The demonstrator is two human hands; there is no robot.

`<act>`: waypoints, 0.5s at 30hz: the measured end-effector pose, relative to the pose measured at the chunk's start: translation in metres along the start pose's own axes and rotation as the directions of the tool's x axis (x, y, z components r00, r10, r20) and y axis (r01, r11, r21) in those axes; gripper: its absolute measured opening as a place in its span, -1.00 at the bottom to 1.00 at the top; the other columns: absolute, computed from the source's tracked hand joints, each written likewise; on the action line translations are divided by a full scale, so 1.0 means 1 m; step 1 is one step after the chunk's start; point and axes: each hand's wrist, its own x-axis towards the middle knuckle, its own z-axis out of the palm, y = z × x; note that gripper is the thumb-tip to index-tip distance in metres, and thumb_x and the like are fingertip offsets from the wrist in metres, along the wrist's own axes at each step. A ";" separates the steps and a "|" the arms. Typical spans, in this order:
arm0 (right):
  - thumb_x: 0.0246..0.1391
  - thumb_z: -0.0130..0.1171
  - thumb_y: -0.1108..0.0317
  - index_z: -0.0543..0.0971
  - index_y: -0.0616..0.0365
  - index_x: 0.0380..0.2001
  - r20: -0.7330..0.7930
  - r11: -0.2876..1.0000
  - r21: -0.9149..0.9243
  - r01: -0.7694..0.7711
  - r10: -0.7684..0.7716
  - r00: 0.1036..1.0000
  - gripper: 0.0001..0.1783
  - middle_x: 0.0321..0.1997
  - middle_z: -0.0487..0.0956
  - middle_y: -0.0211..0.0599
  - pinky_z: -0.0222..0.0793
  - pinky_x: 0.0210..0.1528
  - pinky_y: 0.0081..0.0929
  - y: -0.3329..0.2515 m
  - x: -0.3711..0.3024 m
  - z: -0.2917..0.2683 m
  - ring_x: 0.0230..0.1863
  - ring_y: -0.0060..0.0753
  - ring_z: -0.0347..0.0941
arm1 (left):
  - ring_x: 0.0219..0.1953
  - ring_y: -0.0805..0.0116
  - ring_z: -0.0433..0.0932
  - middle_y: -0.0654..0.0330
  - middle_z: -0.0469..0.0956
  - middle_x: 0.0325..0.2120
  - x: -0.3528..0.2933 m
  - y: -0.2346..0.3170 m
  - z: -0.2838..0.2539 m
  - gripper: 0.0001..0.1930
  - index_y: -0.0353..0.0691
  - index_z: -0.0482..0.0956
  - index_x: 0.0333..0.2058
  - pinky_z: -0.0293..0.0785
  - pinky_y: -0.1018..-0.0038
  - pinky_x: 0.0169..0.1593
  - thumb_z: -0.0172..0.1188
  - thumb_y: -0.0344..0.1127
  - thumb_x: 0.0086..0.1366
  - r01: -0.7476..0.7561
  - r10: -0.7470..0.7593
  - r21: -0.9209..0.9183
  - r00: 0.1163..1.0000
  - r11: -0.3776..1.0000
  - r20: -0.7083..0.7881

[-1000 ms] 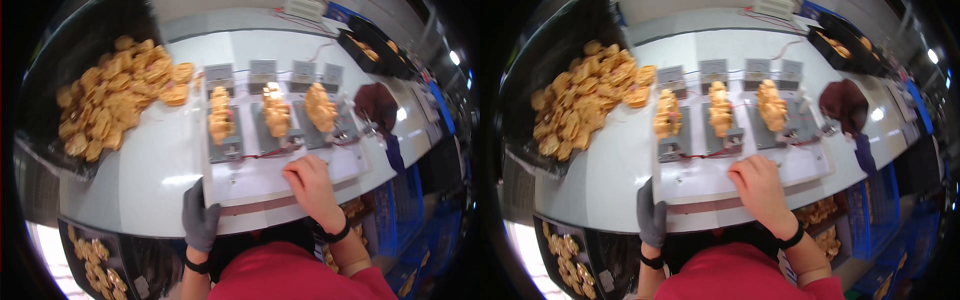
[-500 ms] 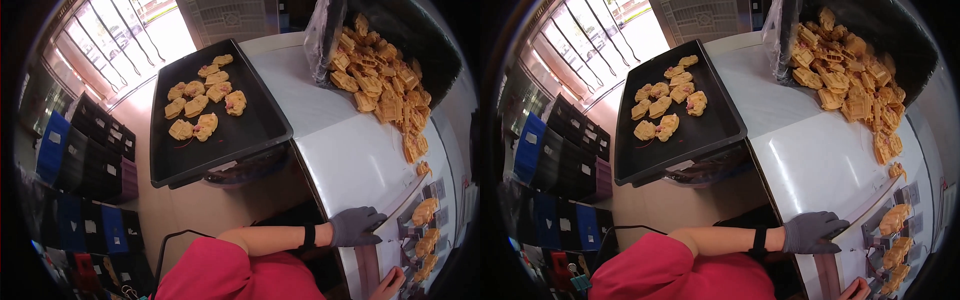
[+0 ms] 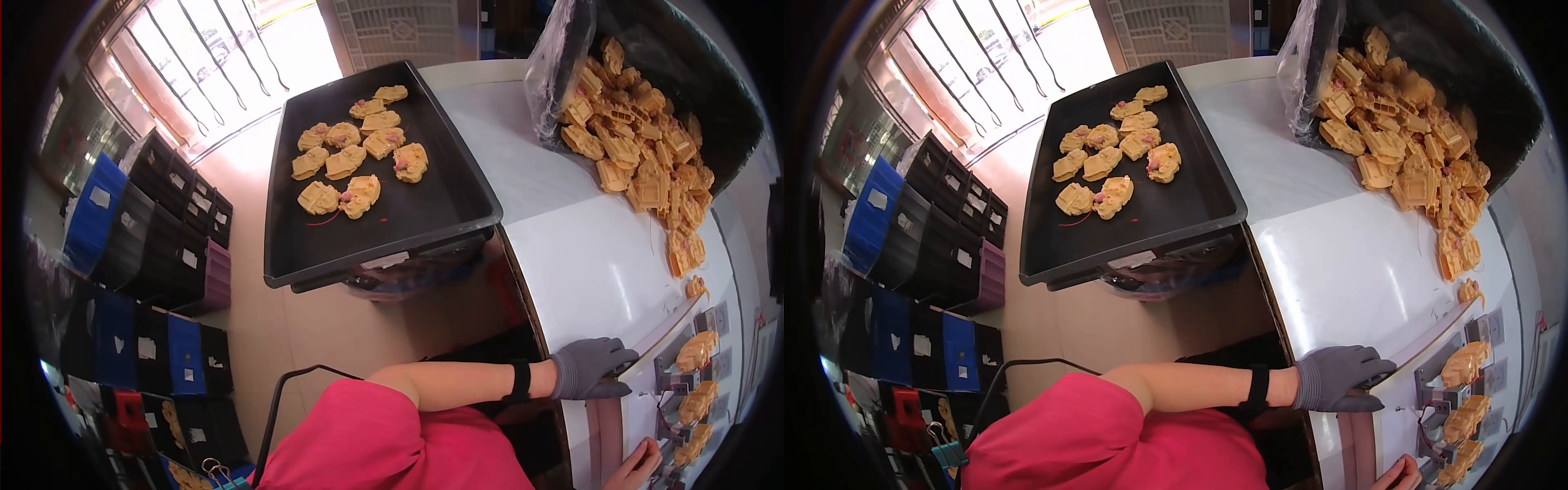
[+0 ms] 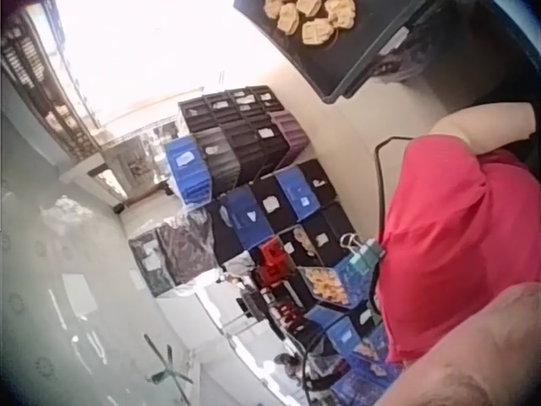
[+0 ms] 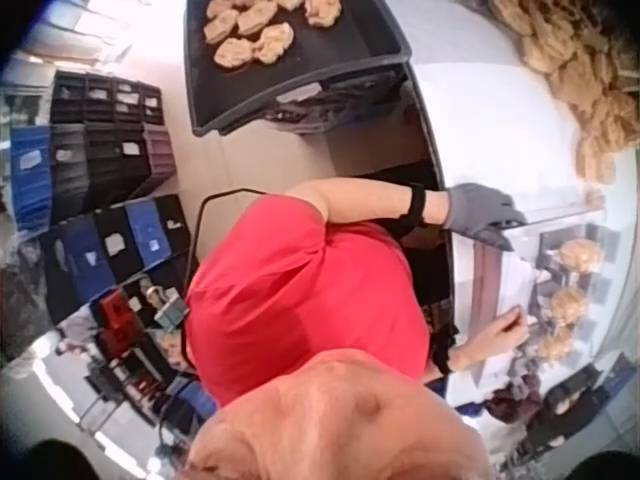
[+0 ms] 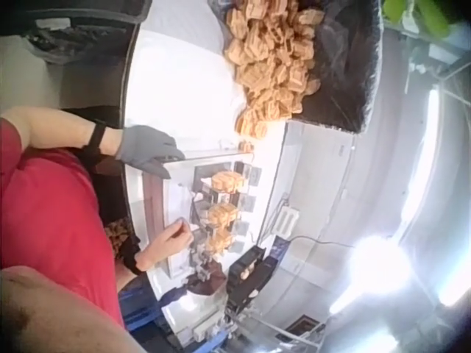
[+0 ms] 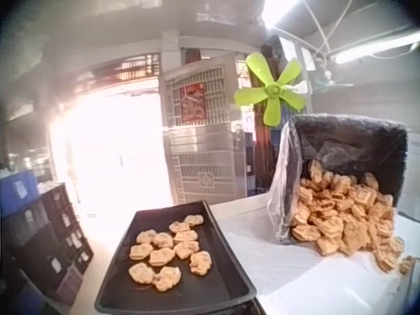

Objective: Assemble small yellow toy vehicle components onto a workbench jig.

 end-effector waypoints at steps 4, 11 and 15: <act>0.26 0.14 0.36 0.57 0.37 -0.22 -0.029 1.000 -0.008 0.008 -0.008 1.000 -0.77 -0.33 0.51 0.05 0.38 -0.19 -0.26 0.009 -0.003 0.000 -0.30 -0.03 0.44 | -0.19 0.02 0.48 0.02 0.45 -0.26 0.000 0.001 0.005 -0.39 -0.24 0.36 0.10 0.45 0.21 -0.12 0.14 0.10 0.24 -0.004 0.004 -0.019 1.000 1.000 -0.012; 0.24 0.17 0.36 0.59 0.38 -0.24 -0.041 1.000 -0.008 0.028 -0.029 0.999 -0.77 -0.36 0.55 0.02 0.43 -0.21 -0.28 0.015 -0.003 -0.001 -0.33 -0.06 0.47 | -0.15 0.01 0.48 0.01 0.45 -0.23 -0.001 0.005 0.005 -0.38 -0.23 0.35 0.10 0.45 0.21 -0.09 0.13 0.11 0.24 0.025 -0.025 -0.015 1.000 1.000 -0.006; 0.24 0.17 0.36 0.59 0.38 -0.23 -0.043 0.999 0.021 0.035 -0.034 0.999 -0.77 -0.35 0.55 0.03 0.43 -0.20 -0.28 0.012 -0.002 0.000 -0.32 -0.06 0.48 | -0.15 -0.01 0.48 0.01 0.45 -0.24 0.000 0.005 0.005 -0.41 -0.21 0.38 0.08 0.44 0.19 -0.09 0.16 0.07 0.21 0.035 -0.035 -0.025 0.999 0.999 -0.009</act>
